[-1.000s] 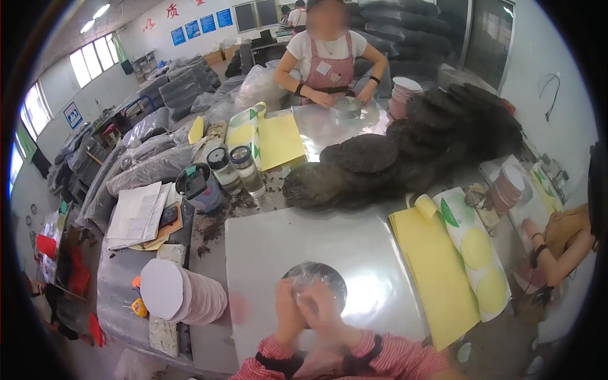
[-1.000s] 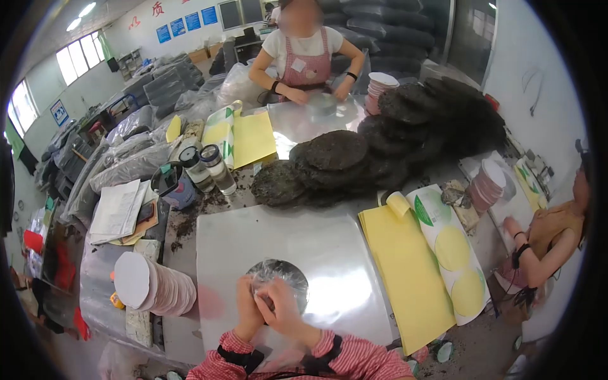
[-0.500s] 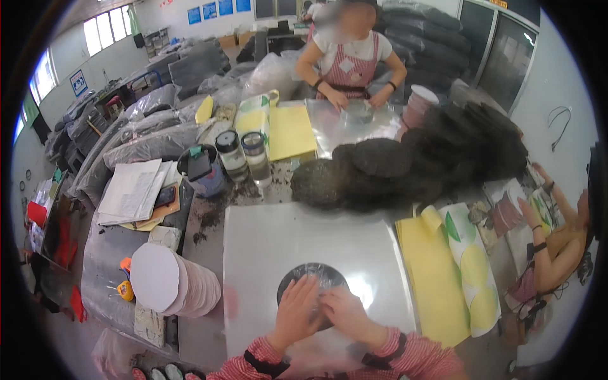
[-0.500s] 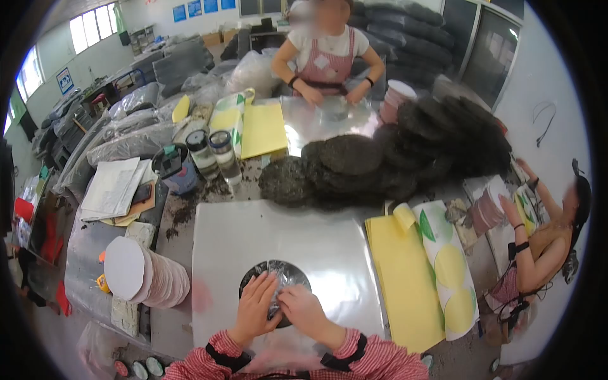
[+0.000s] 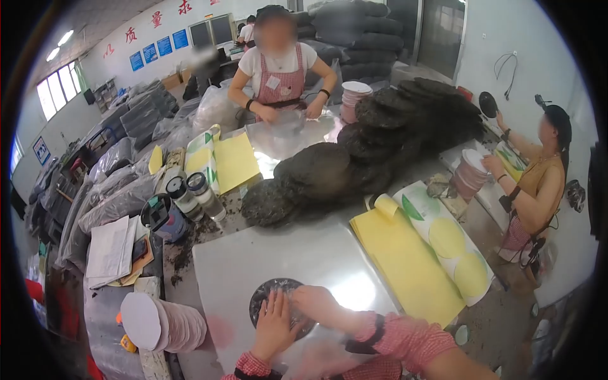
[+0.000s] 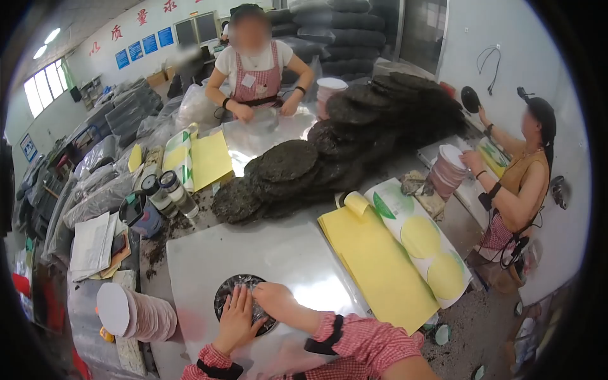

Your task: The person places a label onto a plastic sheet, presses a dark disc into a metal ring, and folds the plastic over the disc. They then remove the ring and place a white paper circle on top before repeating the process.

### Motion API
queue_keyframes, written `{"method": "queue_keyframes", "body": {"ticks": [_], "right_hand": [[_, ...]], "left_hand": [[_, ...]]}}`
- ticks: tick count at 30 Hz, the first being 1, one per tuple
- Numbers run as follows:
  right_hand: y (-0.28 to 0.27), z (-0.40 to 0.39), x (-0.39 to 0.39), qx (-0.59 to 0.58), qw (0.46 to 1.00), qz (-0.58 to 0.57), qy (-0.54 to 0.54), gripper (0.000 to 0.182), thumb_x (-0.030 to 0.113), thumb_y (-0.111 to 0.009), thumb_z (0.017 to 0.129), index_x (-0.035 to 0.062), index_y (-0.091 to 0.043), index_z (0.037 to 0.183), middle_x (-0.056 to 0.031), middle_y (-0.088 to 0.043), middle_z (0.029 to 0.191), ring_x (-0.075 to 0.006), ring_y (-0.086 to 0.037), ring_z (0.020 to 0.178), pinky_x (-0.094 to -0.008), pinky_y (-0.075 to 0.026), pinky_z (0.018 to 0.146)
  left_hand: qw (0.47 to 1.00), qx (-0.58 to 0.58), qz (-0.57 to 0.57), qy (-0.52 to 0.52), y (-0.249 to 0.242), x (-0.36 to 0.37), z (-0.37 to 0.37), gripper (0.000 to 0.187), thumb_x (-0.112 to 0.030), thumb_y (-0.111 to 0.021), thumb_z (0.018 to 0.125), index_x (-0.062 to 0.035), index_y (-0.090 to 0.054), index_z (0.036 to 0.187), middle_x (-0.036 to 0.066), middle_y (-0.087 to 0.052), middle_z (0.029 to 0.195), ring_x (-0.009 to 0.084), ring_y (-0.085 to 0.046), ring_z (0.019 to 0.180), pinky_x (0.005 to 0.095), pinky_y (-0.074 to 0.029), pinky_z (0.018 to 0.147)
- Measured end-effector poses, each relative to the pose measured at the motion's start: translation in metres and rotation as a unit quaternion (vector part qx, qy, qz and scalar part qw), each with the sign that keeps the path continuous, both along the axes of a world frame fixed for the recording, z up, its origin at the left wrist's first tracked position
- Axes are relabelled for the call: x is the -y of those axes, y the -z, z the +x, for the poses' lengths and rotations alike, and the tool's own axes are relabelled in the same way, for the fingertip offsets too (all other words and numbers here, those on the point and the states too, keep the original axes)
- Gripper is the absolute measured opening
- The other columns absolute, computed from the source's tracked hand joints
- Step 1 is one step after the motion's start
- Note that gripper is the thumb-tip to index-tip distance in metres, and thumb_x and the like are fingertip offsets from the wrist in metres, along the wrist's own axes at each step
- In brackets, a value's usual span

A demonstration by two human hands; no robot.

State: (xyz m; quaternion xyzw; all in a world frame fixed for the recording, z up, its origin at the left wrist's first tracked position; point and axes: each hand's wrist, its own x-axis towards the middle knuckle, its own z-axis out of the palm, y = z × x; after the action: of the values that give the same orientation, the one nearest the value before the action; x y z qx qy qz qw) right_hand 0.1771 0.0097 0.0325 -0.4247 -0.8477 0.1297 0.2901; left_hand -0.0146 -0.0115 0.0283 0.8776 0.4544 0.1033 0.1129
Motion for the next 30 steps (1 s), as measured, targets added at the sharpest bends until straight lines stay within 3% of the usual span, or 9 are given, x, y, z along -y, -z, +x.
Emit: {"method": "queue_keyframes", "body": {"ticks": [3, 6, 9, 11, 14, 17, 21, 23, 30], "right_hand": [[-0.040, 0.101, -0.002, 0.010, 0.991, 0.050, 0.122, 0.010, 0.015, -0.066, 0.086, 0.0055, -0.067, 0.087, -0.0122, -0.067, 0.089, -0.0312, -0.066, 0.086, -0.0413, -0.054, 0.075], [0.044, 0.247, -0.039, 0.027, 0.867, 0.032, 0.496, 0.021, 0.018, -0.061, 0.089, 0.0017, -0.071, 0.098, -0.0220, -0.069, 0.098, -0.0389, -0.066, 0.088, -0.0494, -0.053, 0.079], [0.066, 0.286, -0.057, 0.039, 0.885, 0.015, 0.464, 0.026, 0.018, -0.058, 0.090, 0.0005, -0.068, 0.107, -0.0220, -0.068, 0.103, -0.0389, -0.066, 0.091, -0.0489, -0.053, 0.083], [0.095, 0.260, -0.066, 0.192, 0.928, 0.043, 0.315, 0.031, 0.020, -0.057, 0.092, -0.0027, -0.067, 0.110, -0.0210, -0.069, 0.102, -0.0400, -0.066, 0.092, -0.0478, -0.053, 0.086], [0.079, 0.209, -0.072, 0.045, 0.959, 0.182, 0.214, 0.029, 0.020, -0.054, 0.093, 0.0001, -0.070, 0.108, -0.0212, -0.069, 0.105, -0.0381, -0.065, 0.098, -0.0467, -0.052, 0.090], [0.069, 0.227, -0.087, -0.080, 0.950, -0.026, 0.300, 0.025, 0.022, -0.059, 0.092, 0.0046, -0.073, 0.104, -0.0199, -0.068, 0.110, -0.0347, -0.063, 0.107, -0.0471, -0.051, 0.092], [0.071, 0.245, -0.148, -0.146, 0.874, -0.042, 0.461, 0.023, 0.025, -0.068, 0.088, 0.0070, -0.074, 0.101, -0.0178, -0.067, 0.111, -0.0339, -0.061, 0.110, -0.0464, -0.050, 0.090], [0.072, 0.240, -0.169, -0.052, 0.848, -0.051, 0.524, 0.023, 0.025, -0.076, 0.081, 0.0066, -0.074, 0.095, -0.0154, -0.067, 0.104, -0.0356, -0.061, 0.103, -0.0452, -0.051, 0.085], [0.075, 0.169, -0.137, -0.144, 0.951, 0.022, 0.272, 0.016, 0.018, -0.077, 0.079, 0.0040, -0.075, 0.086, -0.0141, -0.068, 0.096, -0.0340, -0.063, 0.094, -0.0426, -0.052, 0.084]], "left_hand": [[0.999, -0.031, -0.015, 0.008, -0.005, 0.001, -0.003, 0.085, -0.051, -0.061, 0.093, 0.0106, -0.038, 0.147, 0.028, -0.033, 0.157, 0.0412, -0.026, 0.150, 0.0541, -0.023, 0.120], [0.999, -0.037, 0.018, 0.012, -0.002, 0.001, -0.003, 0.084, -0.053, -0.062, 0.093, 0.0112, -0.043, 0.144, 0.028, -0.038, 0.154, 0.0421, -0.031, 0.147, 0.0515, -0.027, 0.119], [0.999, -0.033, 0.020, 0.015, -0.003, 0.000, -0.002, 0.084, -0.054, -0.062, 0.093, 0.0113, -0.044, 0.143, 0.028, -0.038, 0.154, 0.0428, -0.031, 0.147, 0.0516, -0.026, 0.119], [0.999, -0.029, 0.007, 0.013, -0.001, 0.000, -0.004, 0.085, -0.054, -0.061, 0.093, 0.0116, -0.043, 0.144, 0.029, -0.037, 0.155, 0.0437, -0.031, 0.147, 0.0522, -0.026, 0.119], [1.000, -0.023, -0.004, 0.008, -0.001, 0.001, -0.004, 0.086, -0.055, -0.061, 0.093, 0.0117, -0.042, 0.144, 0.029, -0.037, 0.155, 0.0442, -0.030, 0.147, 0.0532, -0.026, 0.119], [1.000, -0.019, -0.001, 0.004, -0.005, 0.003, -0.001, 0.086, -0.055, -0.061, 0.093, 0.0118, -0.042, 0.144, 0.029, -0.037, 0.155, 0.0448, -0.030, 0.147, 0.0540, -0.026, 0.118], [1.000, -0.022, -0.004, 0.002, -0.002, 0.002, -0.001, 0.085, -0.055, -0.061, 0.093, 0.0116, -0.042, 0.144, 0.029, -0.037, 0.154, 0.0452, -0.030, 0.147, 0.0541, -0.026, 0.118], [1.000, -0.029, 0.007, 0.009, 0.000, 0.002, -0.002, 0.085, -0.055, -0.061, 0.093, 0.0109, -0.043, 0.144, 0.029, -0.037, 0.154, 0.0452, -0.030, 0.147, 0.0541, -0.026, 0.118], [1.000, -0.019, 0.001, -0.008, 0.002, 0.003, -0.001, 0.085, -0.056, -0.062, 0.092, 0.0092, -0.044, 0.144, 0.028, -0.039, 0.154, 0.0443, -0.032, 0.147, 0.0543, -0.027, 0.118]]}}
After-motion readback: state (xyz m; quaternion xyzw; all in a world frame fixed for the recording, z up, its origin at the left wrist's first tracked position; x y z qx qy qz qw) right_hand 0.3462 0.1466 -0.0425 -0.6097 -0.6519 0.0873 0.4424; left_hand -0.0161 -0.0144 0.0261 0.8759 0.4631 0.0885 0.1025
